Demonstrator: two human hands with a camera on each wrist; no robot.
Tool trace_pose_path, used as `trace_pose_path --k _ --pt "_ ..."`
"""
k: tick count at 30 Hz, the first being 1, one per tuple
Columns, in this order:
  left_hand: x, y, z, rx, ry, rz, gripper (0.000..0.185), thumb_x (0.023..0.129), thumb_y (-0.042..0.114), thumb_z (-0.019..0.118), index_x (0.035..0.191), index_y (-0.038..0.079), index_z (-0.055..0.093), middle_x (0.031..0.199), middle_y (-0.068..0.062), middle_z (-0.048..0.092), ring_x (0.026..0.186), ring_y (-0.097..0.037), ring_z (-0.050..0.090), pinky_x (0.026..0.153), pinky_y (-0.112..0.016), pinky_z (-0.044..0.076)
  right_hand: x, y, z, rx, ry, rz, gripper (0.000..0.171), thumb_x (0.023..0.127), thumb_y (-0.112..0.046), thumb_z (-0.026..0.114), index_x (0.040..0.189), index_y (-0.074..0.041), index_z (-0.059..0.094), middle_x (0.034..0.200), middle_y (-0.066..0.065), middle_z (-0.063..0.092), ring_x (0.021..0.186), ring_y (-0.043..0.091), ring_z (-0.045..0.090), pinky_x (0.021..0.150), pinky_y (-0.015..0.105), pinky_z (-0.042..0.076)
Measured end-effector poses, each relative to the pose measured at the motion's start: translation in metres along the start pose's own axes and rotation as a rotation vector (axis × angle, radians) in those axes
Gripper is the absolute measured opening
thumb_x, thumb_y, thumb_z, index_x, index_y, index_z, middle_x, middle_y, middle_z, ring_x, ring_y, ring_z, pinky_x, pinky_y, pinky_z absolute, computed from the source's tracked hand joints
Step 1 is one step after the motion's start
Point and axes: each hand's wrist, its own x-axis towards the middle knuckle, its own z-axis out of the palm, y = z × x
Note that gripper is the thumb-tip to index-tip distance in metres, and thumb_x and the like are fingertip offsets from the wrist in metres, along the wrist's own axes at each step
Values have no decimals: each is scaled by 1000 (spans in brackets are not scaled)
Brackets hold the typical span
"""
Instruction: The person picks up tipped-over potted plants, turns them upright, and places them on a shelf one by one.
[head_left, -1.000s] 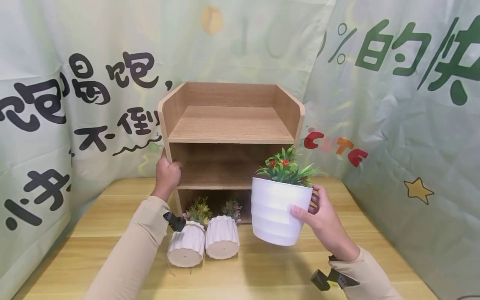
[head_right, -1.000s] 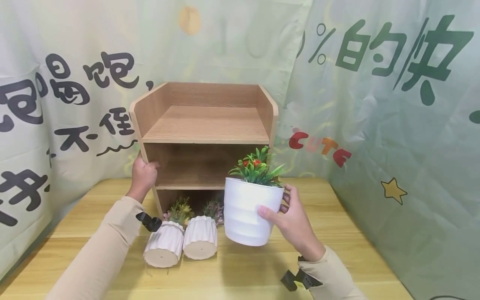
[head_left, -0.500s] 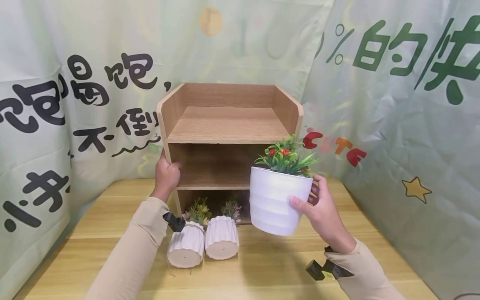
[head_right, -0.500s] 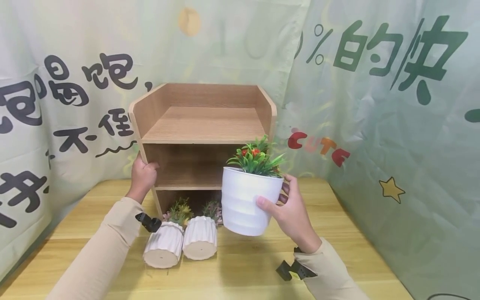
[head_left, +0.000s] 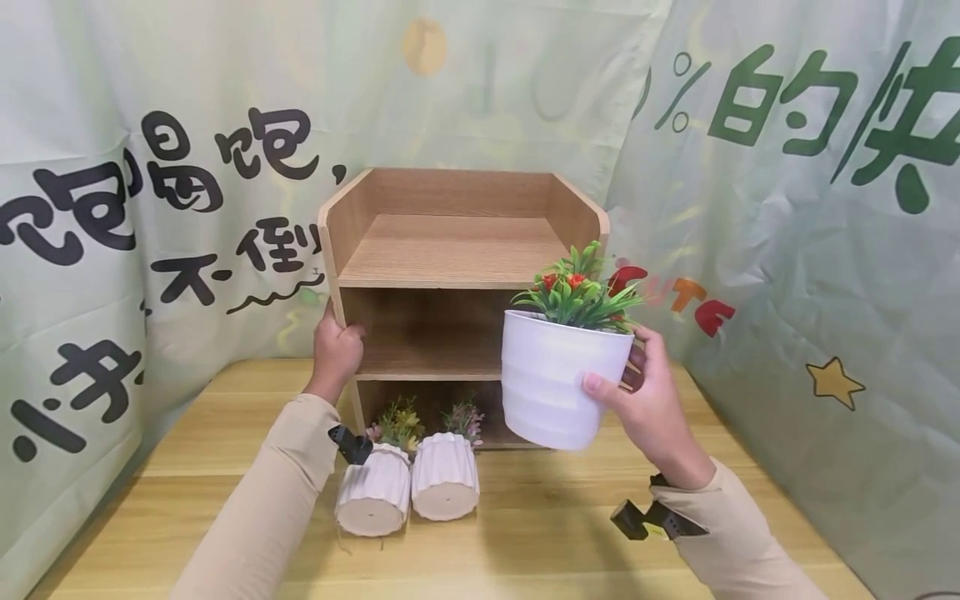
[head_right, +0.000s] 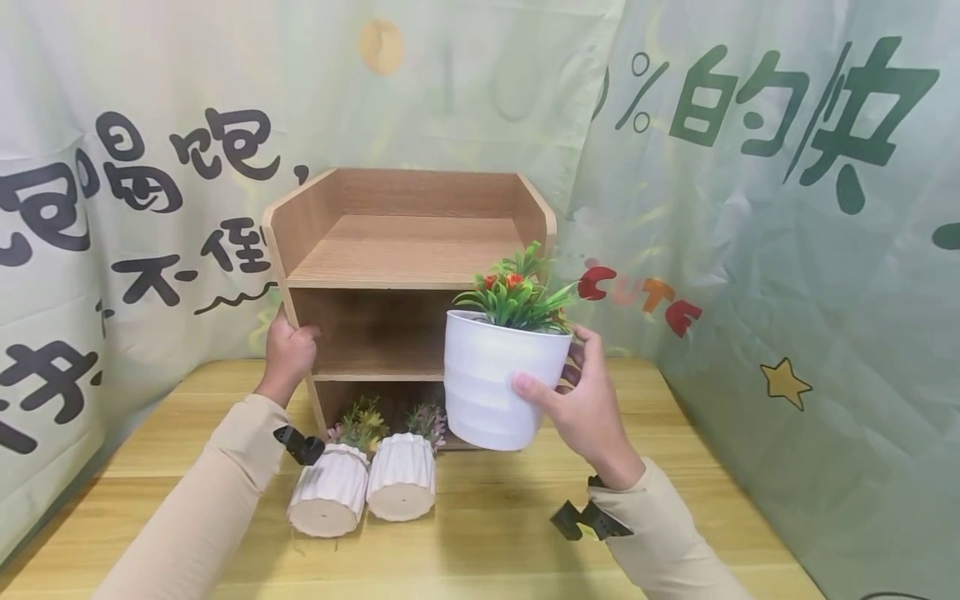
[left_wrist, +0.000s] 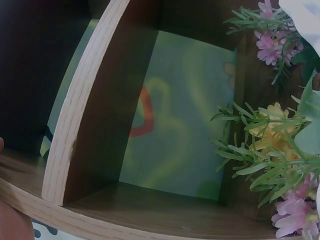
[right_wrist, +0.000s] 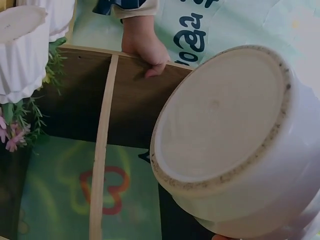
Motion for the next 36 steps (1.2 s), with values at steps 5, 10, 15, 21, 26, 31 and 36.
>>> trace_pose_path --k 5,10,15,21,26,31,36 --pt "0 1 0 4 -3 -5 61 81 0 45 142 0 39 129 -29 53 120 -39 49 105 -50 34 4 -5 0 -3 7 -22 71 83 -8 67 141 -3 25 124 21 51 100 30 58 75 26 54" --pt "0 1 -1 1 -4 -3 63 79 0 45 142 1 40 129 -29 53 120 -40 49 104 -50 35 8 -9 -1 13 26 -63 71 81 -4 67 139 -2 27 123 22 51 97 20 61 75 24 54" --pt "0 0 0 -1 -13 -14 64 80 1 45 143 2 39 130 -28 53 121 -40 48 105 -50 34 13 -14 -1 25 50 -93 72 80 -3 68 139 -2 27 122 22 51 97 17 61 76 21 53" --pt "0 1 0 5 -11 -13 63 80 1 45 143 1 39 129 -29 53 121 -40 48 104 -50 35 18 -19 0 34 69 -107 71 79 -2 68 138 -2 28 122 21 51 97 17 60 78 20 53" --pt "-1 0 0 7 -8 -10 63 79 1 45 143 1 39 129 -29 53 121 -40 48 104 -51 35 22 -23 -1 26 73 -127 70 79 -2 68 137 -3 29 122 20 51 98 18 60 79 19 52" --pt "-1 -1 0 11 -9 -15 63 79 1 45 142 1 40 128 -29 54 120 -40 49 104 -50 35 26 -29 -2 24 83 -153 69 79 -2 68 137 -4 30 120 18 52 98 20 60 78 21 53" --pt "0 -1 0 7 -3 -12 63 79 1 46 141 1 41 126 -30 55 118 -40 49 103 -50 35 31 -34 -1 56 98 -168 69 78 0 68 136 -5 31 121 16 52 98 21 60 78 20 53"
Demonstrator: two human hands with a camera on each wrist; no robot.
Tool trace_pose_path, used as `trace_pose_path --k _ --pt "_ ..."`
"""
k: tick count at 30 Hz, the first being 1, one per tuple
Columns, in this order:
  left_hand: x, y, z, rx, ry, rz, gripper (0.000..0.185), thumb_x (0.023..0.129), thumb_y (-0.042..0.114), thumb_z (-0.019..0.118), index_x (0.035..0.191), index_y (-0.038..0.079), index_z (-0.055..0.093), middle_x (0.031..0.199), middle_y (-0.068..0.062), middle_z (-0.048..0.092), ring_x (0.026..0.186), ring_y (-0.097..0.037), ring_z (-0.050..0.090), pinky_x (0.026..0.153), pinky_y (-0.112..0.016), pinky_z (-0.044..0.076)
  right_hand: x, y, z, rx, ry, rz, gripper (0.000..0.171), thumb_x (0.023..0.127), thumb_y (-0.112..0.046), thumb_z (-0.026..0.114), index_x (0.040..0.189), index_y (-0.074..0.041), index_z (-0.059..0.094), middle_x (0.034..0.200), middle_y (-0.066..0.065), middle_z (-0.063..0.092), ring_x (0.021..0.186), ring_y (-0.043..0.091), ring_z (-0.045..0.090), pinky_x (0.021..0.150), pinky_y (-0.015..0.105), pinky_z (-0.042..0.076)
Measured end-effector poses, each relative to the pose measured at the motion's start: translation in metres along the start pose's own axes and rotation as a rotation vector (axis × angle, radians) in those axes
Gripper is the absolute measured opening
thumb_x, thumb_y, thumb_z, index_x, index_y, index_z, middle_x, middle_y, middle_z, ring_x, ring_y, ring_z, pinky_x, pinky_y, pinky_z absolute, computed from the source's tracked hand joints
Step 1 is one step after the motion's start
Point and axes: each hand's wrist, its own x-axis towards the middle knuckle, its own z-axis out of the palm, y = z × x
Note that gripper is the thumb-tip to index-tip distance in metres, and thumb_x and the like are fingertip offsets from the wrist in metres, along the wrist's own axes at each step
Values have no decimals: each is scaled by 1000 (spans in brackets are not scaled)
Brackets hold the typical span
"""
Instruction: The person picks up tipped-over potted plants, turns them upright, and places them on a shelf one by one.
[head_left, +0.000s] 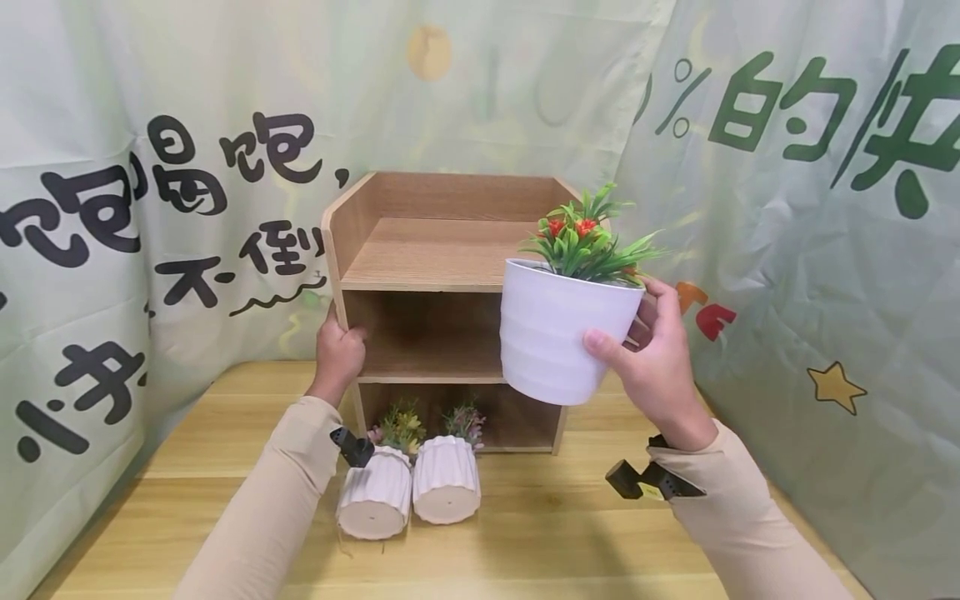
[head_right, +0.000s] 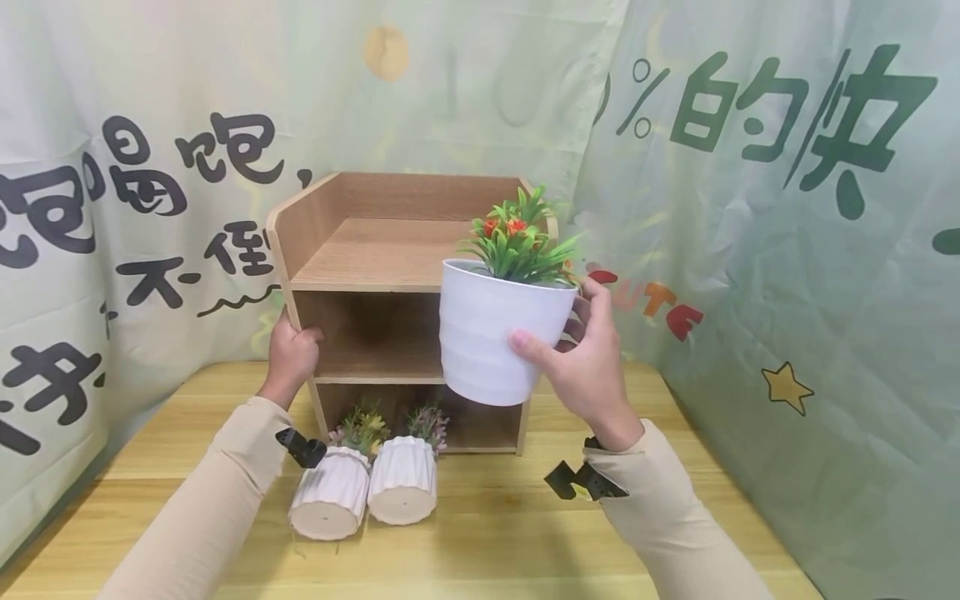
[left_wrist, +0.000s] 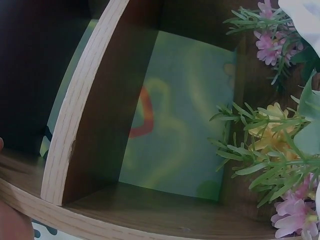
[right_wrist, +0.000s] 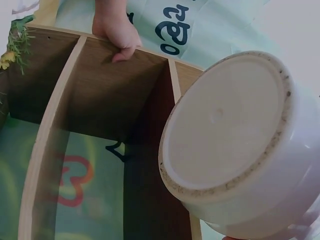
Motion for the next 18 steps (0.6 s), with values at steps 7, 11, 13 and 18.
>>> trace_pose_path --k 7,11,13,18 --pt "0 -2 0 -12 5 7 62 79 0 46 141 0 40 127 -29 54 119 -40 49 104 -50 35 6 -6 1 19 6 -6 69 78 -1 68 136 -7 32 121 14 52 99 24 60 77 21 53" --pt "0 -2 1 -16 -5 5 63 79 0 45 142 0 39 128 -29 53 120 -40 48 104 -50 34 8 -9 0 14 8 -8 69 79 -3 68 137 -9 32 121 15 52 99 24 60 75 22 54" --pt "0 -1 1 -15 -9 3 63 79 0 45 143 0 39 129 -29 52 121 -40 48 105 -50 34 9 -9 1 11 10 -14 69 79 -4 68 137 -10 32 122 15 52 99 24 60 75 22 54" --pt "0 -1 0 -17 -5 2 64 79 0 44 142 0 39 129 -29 52 120 -41 48 104 -50 35 14 -11 2 22 20 -30 67 80 -6 69 137 -10 32 122 15 52 101 24 60 75 22 54"
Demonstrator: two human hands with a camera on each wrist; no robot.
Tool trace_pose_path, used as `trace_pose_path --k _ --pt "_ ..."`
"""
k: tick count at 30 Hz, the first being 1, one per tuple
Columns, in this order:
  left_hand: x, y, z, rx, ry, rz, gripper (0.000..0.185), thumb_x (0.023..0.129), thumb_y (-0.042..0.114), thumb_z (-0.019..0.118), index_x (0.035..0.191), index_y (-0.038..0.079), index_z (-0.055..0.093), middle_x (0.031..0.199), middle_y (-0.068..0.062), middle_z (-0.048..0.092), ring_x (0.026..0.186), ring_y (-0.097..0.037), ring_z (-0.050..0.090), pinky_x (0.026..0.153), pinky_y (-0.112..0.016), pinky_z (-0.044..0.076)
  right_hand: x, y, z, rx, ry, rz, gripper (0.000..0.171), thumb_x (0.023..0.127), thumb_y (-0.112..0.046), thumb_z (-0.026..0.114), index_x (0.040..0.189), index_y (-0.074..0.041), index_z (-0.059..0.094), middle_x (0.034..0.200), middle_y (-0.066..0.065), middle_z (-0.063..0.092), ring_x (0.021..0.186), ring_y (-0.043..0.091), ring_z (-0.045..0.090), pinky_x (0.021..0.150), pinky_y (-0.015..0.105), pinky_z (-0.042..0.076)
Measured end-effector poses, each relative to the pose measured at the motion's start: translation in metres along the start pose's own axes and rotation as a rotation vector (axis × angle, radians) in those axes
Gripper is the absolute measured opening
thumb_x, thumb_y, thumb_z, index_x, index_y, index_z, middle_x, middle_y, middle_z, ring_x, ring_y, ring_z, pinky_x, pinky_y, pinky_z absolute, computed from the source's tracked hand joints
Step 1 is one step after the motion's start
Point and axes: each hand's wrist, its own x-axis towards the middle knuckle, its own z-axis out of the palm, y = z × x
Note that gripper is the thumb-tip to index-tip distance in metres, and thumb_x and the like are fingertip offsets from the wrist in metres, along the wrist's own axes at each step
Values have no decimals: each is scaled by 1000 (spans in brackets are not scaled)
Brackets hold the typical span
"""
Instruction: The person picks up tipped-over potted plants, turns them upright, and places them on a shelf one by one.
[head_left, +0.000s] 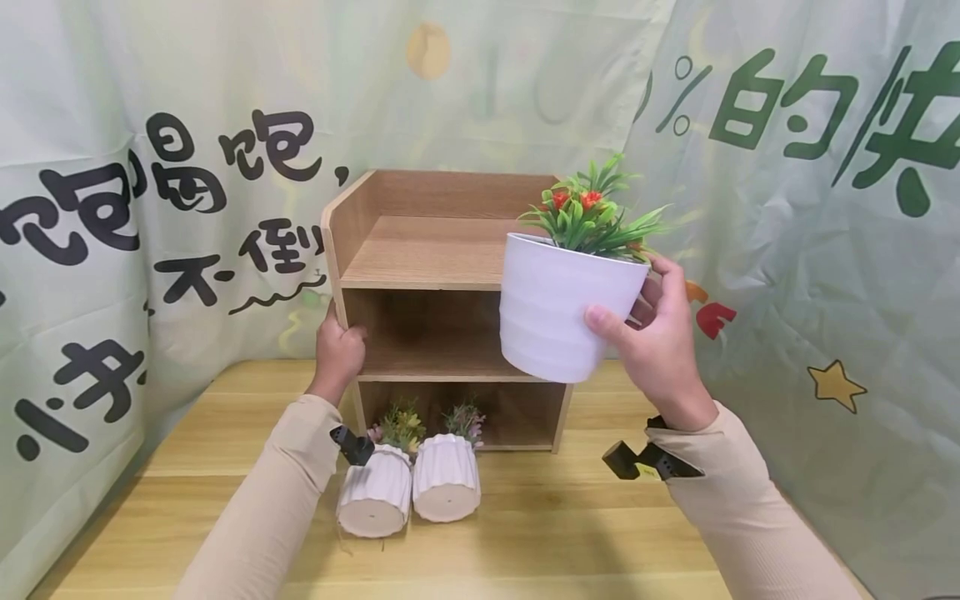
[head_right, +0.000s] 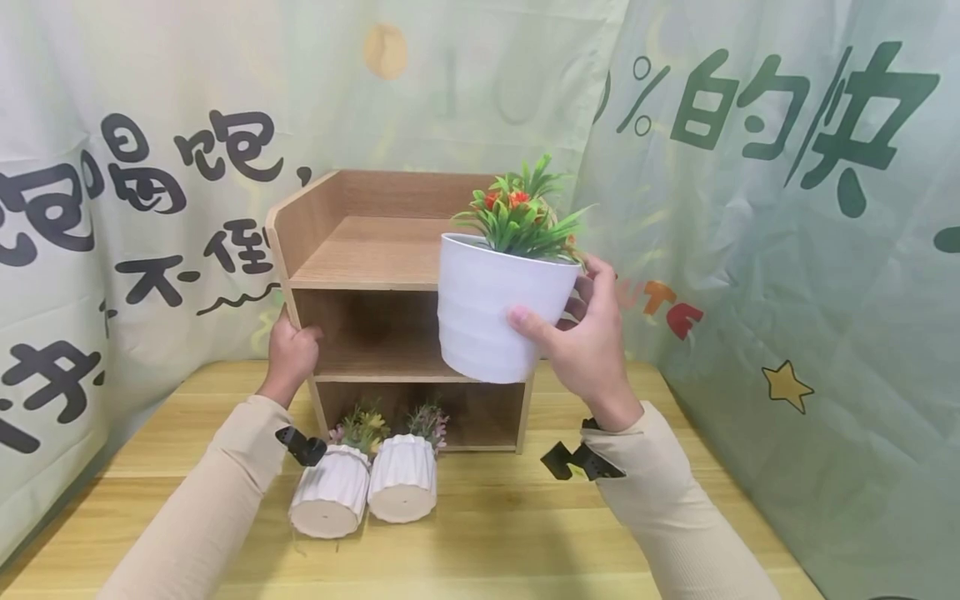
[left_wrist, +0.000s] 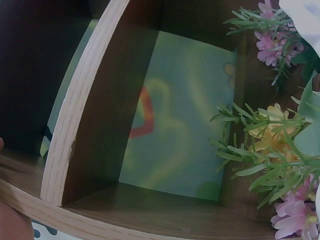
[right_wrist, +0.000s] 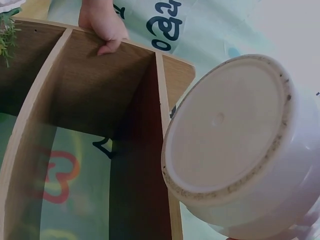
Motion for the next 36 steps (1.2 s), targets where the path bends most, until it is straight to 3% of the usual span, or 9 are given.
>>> trace_pose_path --k 10,20,28,36 --pt "-1 1 2 0 -2 -2 63 79 0 45 142 0 39 128 -29 53 119 -40 49 104 -50 35 9 -5 2 -17 26 27 69 82 -11 71 138 -12 31 123 15 52 105 27 59 78 23 54" --pt "-1 1 2 -4 3 4 63 79 -1 45 142 0 40 127 -30 53 119 -40 49 104 -50 35 19 -5 5 -91 63 22 73 81 -18 74 140 -13 31 122 12 54 97 24 62 81 27 54" --pt "-1 3 1 9 21 6 64 77 0 46 141 0 41 124 -30 56 117 -40 50 102 -50 36 28 -4 10 -43 87 1 76 78 -16 78 138 -14 32 123 12 55 97 26 62 81 28 54" --pt "-2 3 -1 13 18 5 66 77 0 47 142 0 40 125 -31 54 118 -41 50 103 -50 36 34 -3 14 -74 105 3 80 77 -20 80 140 -16 31 126 10 54 97 25 62 81 31 54"
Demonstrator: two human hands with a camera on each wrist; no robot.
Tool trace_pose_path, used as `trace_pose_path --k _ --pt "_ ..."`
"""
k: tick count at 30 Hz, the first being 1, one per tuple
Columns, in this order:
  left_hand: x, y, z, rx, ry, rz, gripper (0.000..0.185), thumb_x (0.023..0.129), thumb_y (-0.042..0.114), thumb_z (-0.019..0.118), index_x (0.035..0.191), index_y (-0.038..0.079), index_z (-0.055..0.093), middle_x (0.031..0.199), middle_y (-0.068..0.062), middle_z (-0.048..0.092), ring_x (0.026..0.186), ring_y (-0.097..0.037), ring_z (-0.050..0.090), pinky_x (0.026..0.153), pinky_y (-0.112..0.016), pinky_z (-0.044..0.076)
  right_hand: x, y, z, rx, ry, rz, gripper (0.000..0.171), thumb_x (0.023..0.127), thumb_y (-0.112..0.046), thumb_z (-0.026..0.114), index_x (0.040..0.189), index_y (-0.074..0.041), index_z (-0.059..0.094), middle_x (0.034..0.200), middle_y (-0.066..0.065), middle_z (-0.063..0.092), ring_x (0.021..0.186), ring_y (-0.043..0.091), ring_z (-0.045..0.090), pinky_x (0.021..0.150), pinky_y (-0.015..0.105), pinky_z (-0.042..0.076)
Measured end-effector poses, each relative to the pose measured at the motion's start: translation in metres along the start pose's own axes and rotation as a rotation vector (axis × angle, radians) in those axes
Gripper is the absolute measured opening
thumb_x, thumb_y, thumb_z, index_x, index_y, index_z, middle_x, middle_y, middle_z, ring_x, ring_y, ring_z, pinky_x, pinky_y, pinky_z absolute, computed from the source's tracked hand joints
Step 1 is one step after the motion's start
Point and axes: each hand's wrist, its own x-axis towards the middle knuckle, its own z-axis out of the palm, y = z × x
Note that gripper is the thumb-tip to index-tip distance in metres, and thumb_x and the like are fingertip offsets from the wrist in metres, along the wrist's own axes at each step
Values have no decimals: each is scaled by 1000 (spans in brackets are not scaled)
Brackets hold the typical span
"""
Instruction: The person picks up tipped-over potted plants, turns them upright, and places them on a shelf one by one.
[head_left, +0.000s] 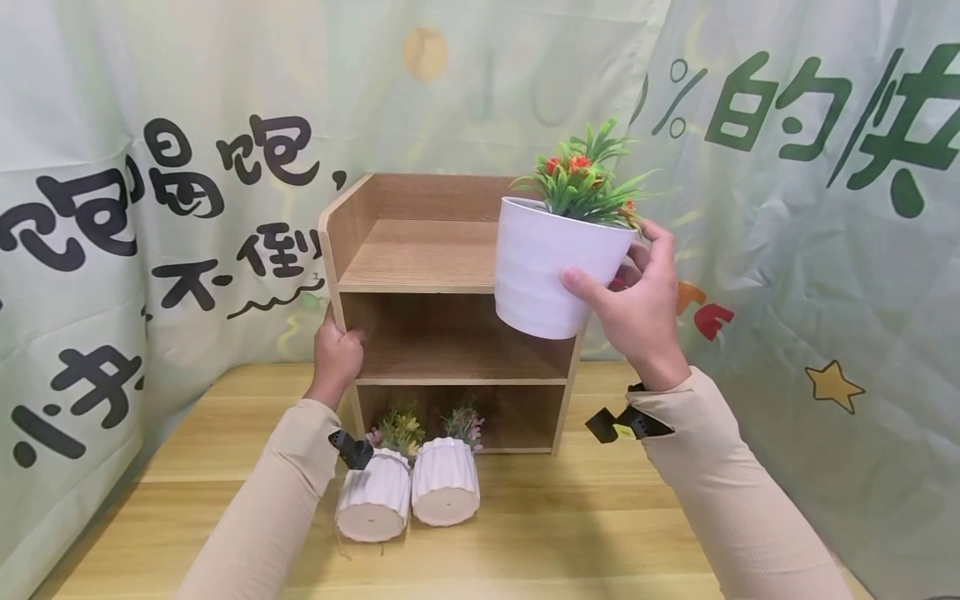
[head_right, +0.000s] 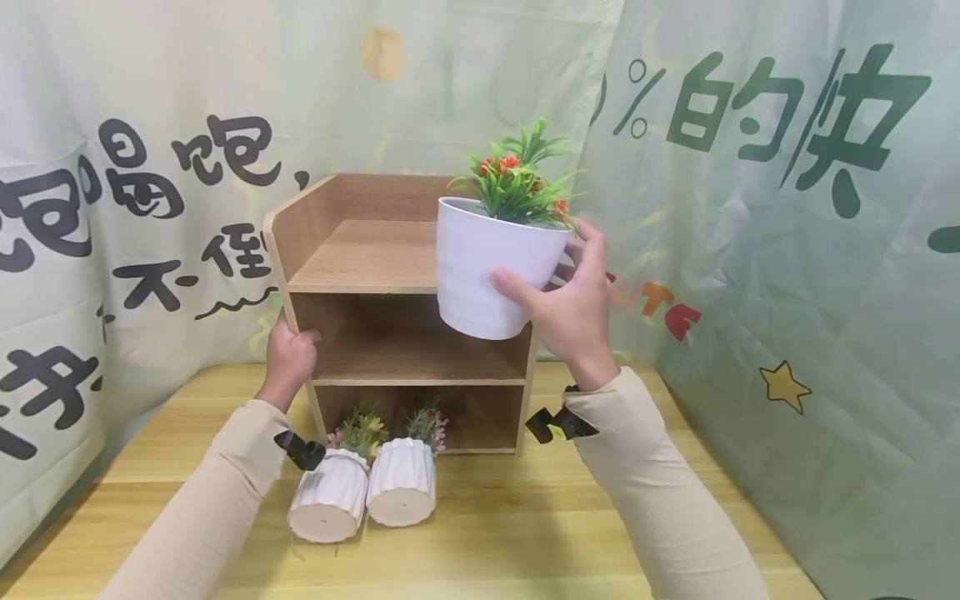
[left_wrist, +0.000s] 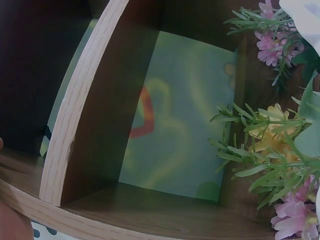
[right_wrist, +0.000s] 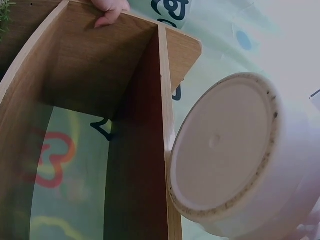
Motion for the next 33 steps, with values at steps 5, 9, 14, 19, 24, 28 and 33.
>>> trace_pose_path --k 5,9,14,19,24,28,33 --pt "0 0 0 5 8 8 64 76 0 47 140 -1 41 123 -31 56 116 -41 50 102 -50 37 3 1 2 -26 21 -3 82 75 -24 82 141 -16 32 128 10 55 96 26 63 79 29 53" --pt "0 0 1 11 12 7 62 77 0 47 138 -1 43 121 -31 56 115 -41 51 101 -51 37 6 2 5 -29 35 -19 83 75 -25 82 140 -15 33 128 10 56 95 28 63 78 29 53" --pt "0 0 1 3 7 3 59 79 -1 46 137 -2 43 123 -31 55 117 -42 50 103 -51 36 8 1 8 -39 51 -33 83 73 -26 83 139 -15 34 129 8 56 99 30 63 82 37 54" --pt "0 -1 1 2 9 3 60 79 -1 46 138 -1 43 125 -30 55 118 -41 50 103 -50 36 10 -2 11 -49 69 -34 84 72 -28 83 139 -16 35 131 7 56 103 31 63 86 43 53" --pt "0 -1 1 -6 7 11 63 78 -2 45 140 -1 41 126 -30 54 119 -40 49 104 -50 35 13 -4 14 -64 80 -41 85 71 -31 84 139 -17 36 131 7 56 104 30 63 87 43 53" --pt "0 -1 1 -1 6 13 64 77 -2 45 140 -1 41 126 -30 54 119 -40 50 104 -50 35 15 -4 16 -85 92 -52 84 71 -32 85 138 -17 37 130 5 57 103 29 64 86 41 53" --pt "0 -2 2 4 14 18 63 76 -1 46 139 0 43 125 -29 56 117 -39 51 103 -50 37 19 -1 17 -101 104 -79 84 70 -33 85 138 -18 37 129 3 58 102 28 64 85 40 53"
